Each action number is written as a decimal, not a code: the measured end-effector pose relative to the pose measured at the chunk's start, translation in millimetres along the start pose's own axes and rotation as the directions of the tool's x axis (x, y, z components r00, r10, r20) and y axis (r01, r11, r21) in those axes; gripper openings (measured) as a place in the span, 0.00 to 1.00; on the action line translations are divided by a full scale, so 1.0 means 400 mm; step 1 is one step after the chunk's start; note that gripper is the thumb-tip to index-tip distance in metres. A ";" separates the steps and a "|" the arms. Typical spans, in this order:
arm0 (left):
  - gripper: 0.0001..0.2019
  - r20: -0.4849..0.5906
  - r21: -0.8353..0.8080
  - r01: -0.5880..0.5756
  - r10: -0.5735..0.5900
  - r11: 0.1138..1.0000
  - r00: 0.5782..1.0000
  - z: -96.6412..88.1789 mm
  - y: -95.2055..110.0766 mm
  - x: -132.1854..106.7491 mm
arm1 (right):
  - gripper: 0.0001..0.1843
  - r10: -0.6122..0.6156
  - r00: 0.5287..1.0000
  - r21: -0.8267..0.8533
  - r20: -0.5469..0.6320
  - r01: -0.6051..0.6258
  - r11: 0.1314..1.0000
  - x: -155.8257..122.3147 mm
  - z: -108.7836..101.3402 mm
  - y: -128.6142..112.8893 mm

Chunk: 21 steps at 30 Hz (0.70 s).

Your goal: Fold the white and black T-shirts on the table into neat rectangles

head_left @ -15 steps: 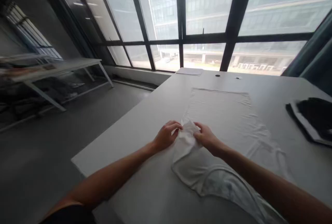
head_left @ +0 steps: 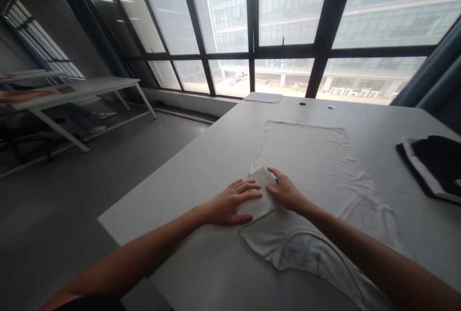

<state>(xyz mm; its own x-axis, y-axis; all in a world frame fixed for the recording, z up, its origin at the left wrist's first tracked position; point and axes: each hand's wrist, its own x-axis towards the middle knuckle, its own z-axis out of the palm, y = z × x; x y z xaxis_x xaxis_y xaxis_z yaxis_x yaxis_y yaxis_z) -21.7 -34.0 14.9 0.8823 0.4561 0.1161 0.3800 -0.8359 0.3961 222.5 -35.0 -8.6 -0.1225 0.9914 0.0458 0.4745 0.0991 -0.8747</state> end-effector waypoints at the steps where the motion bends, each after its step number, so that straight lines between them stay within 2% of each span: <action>1: 0.34 0.032 0.004 -0.006 0.006 1.000 0.999 0.001 0.001 -0.007 | 0.39 -0.015 1.000 -0.043 0.000 0.015 0.999 -0.002 0.000 0.000; 5: 0.41 0.126 0.010 -0.060 0.059 0.998 0.990 0.007 0.003 -0.023 | 0.42 -0.005 1.000 -0.233 0.001 0.005 0.973 -0.011 0.001 -0.004; 7: 0.40 0.144 0.000 -0.078 0.077 0.997 0.987 0.002 0.004 -0.021 | 0.42 -0.005 1.000 -0.302 -0.001 0.004 0.953 -0.015 0.001 -0.005; 9: 0.33 0.093 -0.004 -0.052 0.053 0.999 0.994 -0.007 0.003 -0.010 | 0.42 -0.021 1.000 -0.335 0.002 0.020 0.942 -0.018 0.002 -0.005; 11: 0.25 -0.016 0.014 0.011 -0.011 1.000 1.000 -0.011 -0.002 0.011 | 0.40 -0.033 0.999 -0.342 0.011 0.035 0.939 -0.020 0.003 -0.005; 14: 0.22 -0.148 0.067 0.072 -0.061 0.995 0.987 0.001 -0.026 0.050 | 0.37 -0.057 0.998 -0.335 0.025 0.062 0.940 -0.021 0.003 -0.005; 18: 0.20 -0.272 0.038 0.169 -0.152 0.985 0.950 0.028 -0.096 0.101 | 0.32 -0.085 0.996 -0.339 0.034 0.092 0.936 -0.023 0.005 -0.004; 21: 0.14 -0.263 -0.042 0.252 -0.254 0.967 0.931 0.022 -0.162 0.130 | 0.27 -0.094 0.995 -0.338 0.025 0.096 0.936 -0.027 0.005 -0.007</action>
<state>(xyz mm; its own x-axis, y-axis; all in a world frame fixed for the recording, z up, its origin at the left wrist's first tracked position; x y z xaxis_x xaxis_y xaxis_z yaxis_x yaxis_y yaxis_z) 2.0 41.0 -12.7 0.6516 0.7172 0.2473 0.5781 -0.6805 0.4503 220.7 -46.3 -7.8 -0.1877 0.9754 0.1156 0.7272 0.2171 -0.6512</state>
